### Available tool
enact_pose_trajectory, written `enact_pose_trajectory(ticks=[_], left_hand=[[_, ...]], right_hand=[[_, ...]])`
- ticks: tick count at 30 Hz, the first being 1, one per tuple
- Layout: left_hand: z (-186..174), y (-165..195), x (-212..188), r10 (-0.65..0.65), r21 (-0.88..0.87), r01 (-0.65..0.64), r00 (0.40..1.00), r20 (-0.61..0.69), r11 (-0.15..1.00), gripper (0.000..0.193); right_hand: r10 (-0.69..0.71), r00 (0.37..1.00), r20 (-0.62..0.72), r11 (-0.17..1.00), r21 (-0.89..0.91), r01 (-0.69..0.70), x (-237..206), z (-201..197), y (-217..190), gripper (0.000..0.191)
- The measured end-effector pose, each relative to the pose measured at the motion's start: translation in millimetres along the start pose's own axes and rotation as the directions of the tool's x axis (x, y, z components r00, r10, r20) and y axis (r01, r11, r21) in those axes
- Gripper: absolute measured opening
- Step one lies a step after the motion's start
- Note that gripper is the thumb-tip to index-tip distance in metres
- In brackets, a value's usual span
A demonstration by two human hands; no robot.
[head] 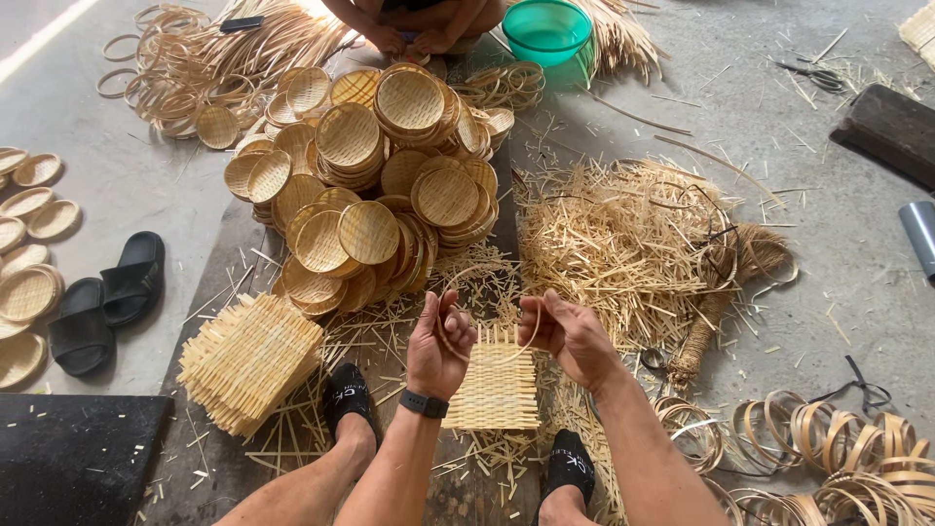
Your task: The person sits on the floor making small round woven bamboo baskets. They trim bamboo strips with scissors, fit a woven square panel into a round wooden mold, weave a bamboo rim ring around the edge, and place finished baskets onto a growing pile.
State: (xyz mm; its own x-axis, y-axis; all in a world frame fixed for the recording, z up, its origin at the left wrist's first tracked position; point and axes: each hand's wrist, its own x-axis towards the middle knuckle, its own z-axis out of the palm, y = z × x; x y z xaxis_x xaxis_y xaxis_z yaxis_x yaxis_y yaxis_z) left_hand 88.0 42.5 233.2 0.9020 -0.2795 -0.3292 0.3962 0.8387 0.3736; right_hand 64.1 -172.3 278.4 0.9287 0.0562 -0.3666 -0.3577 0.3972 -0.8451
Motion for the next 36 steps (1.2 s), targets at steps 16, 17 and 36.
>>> enact_pose_trajectory(ticks=[16, 17, 36], left_hand=[[-14.5, -1.3, 5.5, -0.268, 0.434, 0.292, 0.956, -0.118, 0.852, 0.029], [-15.5, -3.1, 6.2, -0.266, 0.42, 0.289, 0.957, -0.114, 0.86, 0.031], [-62.3, -5.7, 25.6, -0.088, 0.187, 0.129, 0.973, -0.214, 0.974, 0.023]], right_hand=[[0.134, 0.927, 0.351, 0.958, 0.192, -0.212, 22.3, -48.4, 60.8, 0.04], [0.141, 0.925, 0.354, 0.959, 0.183, -0.216, 23.0, -48.2, 60.3, 0.04], [-0.06, 0.996, -0.072, 0.954, -0.297, 0.037, 12.0, -43.0, 70.7, 0.023]])
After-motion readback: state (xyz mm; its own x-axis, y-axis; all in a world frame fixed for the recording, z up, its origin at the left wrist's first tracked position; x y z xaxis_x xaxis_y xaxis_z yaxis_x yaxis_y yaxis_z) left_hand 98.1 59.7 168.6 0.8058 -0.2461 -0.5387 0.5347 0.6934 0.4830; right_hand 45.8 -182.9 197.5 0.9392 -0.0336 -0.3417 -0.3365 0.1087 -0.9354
